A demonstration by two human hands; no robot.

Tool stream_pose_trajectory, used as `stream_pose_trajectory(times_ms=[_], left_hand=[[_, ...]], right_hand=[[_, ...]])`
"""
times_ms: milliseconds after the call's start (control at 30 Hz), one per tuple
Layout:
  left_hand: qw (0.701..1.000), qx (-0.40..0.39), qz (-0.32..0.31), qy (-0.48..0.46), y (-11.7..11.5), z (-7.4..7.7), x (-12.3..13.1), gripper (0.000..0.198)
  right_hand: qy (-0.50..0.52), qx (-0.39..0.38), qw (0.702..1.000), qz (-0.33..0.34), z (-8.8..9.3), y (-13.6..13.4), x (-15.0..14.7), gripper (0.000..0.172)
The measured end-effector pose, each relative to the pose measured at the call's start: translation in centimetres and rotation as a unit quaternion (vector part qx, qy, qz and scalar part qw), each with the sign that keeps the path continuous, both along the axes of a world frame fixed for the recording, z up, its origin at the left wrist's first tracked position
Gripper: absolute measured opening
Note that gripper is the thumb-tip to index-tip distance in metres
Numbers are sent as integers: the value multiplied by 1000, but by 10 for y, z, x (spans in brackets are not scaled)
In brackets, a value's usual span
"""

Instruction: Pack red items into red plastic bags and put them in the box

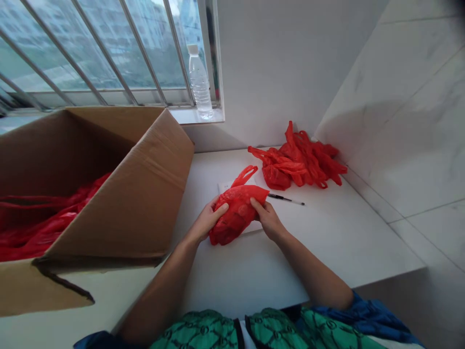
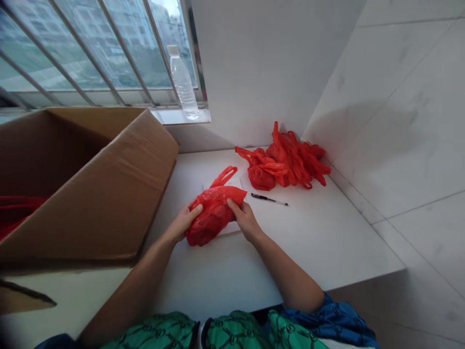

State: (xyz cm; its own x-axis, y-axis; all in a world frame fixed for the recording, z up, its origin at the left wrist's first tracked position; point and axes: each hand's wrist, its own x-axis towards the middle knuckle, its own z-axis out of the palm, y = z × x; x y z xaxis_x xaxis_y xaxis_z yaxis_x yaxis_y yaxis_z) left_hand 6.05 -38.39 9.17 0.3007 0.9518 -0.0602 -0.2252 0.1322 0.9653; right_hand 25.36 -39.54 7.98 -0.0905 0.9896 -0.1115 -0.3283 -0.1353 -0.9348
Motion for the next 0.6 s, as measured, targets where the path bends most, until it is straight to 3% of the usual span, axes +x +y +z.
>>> stream_pose_trajectory(times_ms=[100, 300, 600], left_hand=[[1000, 4, -7, 30, -2, 2, 0, 63], [999, -28, 32, -8, -5, 7, 6, 41], [997, -34, 61, -28, -9, 11, 12, 34]], right_hand=[[13, -12, 1000, 10, 0, 0, 0, 49], [54, -15, 995, 89, 5, -4, 1, 52], [24, 61, 997, 27, 5, -7, -4, 42]])
